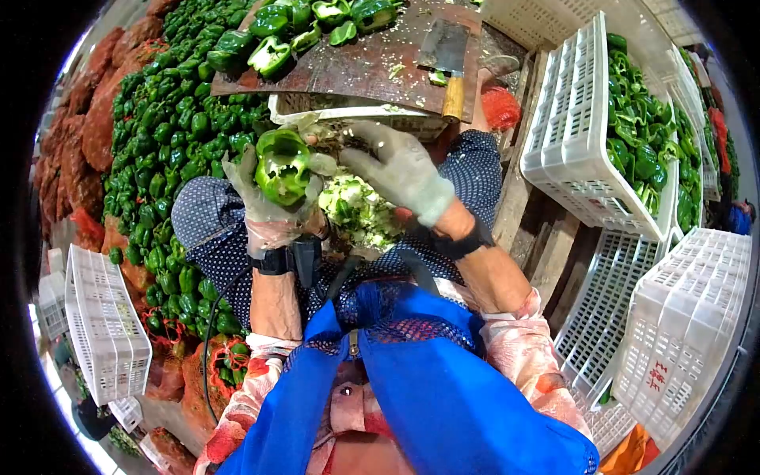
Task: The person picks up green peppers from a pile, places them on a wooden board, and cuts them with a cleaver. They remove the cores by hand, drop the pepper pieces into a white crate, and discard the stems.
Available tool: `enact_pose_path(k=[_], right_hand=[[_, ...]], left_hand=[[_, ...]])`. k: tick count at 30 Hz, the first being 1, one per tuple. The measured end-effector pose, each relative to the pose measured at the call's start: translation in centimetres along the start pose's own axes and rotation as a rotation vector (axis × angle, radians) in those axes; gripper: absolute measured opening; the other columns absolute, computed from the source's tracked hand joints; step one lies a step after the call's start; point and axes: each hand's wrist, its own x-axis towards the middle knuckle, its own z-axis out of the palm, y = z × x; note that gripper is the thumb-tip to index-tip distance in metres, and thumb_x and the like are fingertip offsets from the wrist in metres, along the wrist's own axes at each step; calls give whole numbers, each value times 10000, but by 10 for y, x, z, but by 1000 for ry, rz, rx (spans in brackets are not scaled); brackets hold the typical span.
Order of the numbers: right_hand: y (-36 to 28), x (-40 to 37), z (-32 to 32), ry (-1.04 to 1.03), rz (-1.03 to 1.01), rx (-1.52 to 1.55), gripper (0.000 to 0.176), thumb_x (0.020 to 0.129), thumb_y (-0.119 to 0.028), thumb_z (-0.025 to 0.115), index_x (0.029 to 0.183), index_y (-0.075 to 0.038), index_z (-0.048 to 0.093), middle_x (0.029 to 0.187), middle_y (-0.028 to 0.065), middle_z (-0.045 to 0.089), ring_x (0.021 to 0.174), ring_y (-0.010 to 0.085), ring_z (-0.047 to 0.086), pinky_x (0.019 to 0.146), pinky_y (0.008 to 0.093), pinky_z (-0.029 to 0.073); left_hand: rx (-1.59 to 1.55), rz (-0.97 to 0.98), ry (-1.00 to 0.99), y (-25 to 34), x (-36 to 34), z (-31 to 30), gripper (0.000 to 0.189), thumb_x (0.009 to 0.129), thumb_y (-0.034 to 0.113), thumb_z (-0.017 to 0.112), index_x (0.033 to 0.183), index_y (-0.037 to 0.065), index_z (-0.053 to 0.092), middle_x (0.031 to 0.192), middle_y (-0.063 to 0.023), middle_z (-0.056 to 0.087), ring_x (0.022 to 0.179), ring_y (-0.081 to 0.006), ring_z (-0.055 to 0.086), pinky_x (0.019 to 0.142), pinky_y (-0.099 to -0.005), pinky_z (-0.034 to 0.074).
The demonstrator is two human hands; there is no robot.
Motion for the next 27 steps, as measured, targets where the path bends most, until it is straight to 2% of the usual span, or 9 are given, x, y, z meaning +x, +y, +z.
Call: enact_pose_path(k=[1, 2, 5, 6, 9, 16, 18, 22, 27], right_hand=[[-25, -4, -6, 61, -38, 67, 307, 879, -270, 633, 1088, -47, 659, 869, 180, 673, 795, 322, 681, 721, 414, 530], [-41, -6, -6, -27, -11, 139, 303, 879, -277, 625, 1087, -57, 640, 855, 180, 666, 781, 345, 671, 706, 426, 532], [-49, 1, 13, -65, -181, -230, 321, 880, -287, 574, 1146, -106, 580, 830, 170, 665, 763, 369, 656, 682, 473, 530], [-49, 7, 24, -76, -206, -390, 302, 867, -225, 588, 1133, -82, 590, 869, 188, 660, 741, 358, 661, 657, 436, 536], [-38, 20, 41, 32, -216, -445, 230, 865, -221, 553, 1049, -88, 590, 804, 181, 648, 713, 370, 649, 631, 464, 524], [-21, 7, 38, -202, -229, -350, 234, 850, -312, 585, 949, -102, 612, 719, 151, 644, 694, 341, 661, 600, 468, 525], [-27, 1, 24, -292, -201, -359, 238, 864, -290, 595, 1001, -102, 643, 720, 144, 643, 651, 339, 653, 619, 413, 534], [-28, 5, 14, -23, -241, -359, 265, 862, -238, 587, 1086, -97, 601, 803, 161, 653, 723, 341, 655, 649, 427, 526], [-29, 30, 32, -244, -108, -645, 265, 796, -242, 612, 1018, -97, 619, 858, 187, 686, 814, 333, 691, 704, 469, 547]], left_hand=[[176, 97, 70, -5, -2, 0, 738, 925, 647, 364, 1262, 9, 515, 1105, -173, 659, 935, -258, 660, 707, -335, 551], [24, 28, 83, -4, -3, 6, 754, 913, 658, 395, 1280, 9, 504, 1139, -166, 645, 980, -250, 648, 739, -333, 545], [-70, -103, 127, -4, -4, 23, 790, 887, 669, 470, 1321, 10, 473, 1188, -135, 614, 1054, -221, 610, 825, -319, 519], [72, -13, -9, -13, 0, 19, 774, 875, 636, 538, 1322, 7, 473, 1092, -104, 622, 1001, -193, 600, 876, -302, 486], [48, -4, 44, -18, -1, 8, 683, 878, 536, 614, 1288, 5, 488, 996, -77, 613, 907, -157, 591, 819, -282, 492], [-19, -37, 94, -23, 10, -14, 563, 903, 427, 578, 1274, 11, 501, 1111, -118, 608, 989, -228, 615, 847, -346, 532], [-124, 16, 39, -17, 13, -9, 650, 888, 478, 577, 1336, 20, 469, 1212, -152, 583, 1109, -317, 582, 972, -428, 491], [-122, -2, 89, -17, 13, 10, 688, 871, 452, 599, 1370, 8, 437, 1229, -149, 569, 1168, -315, 547, 1022, -429, 452], [78, -4, 77, -22, 4, 17, 655, 866, 341, 612, 1392, 4, 415, 1215, -117, 562, 1118, -229, 556, 975, -358, 469]])
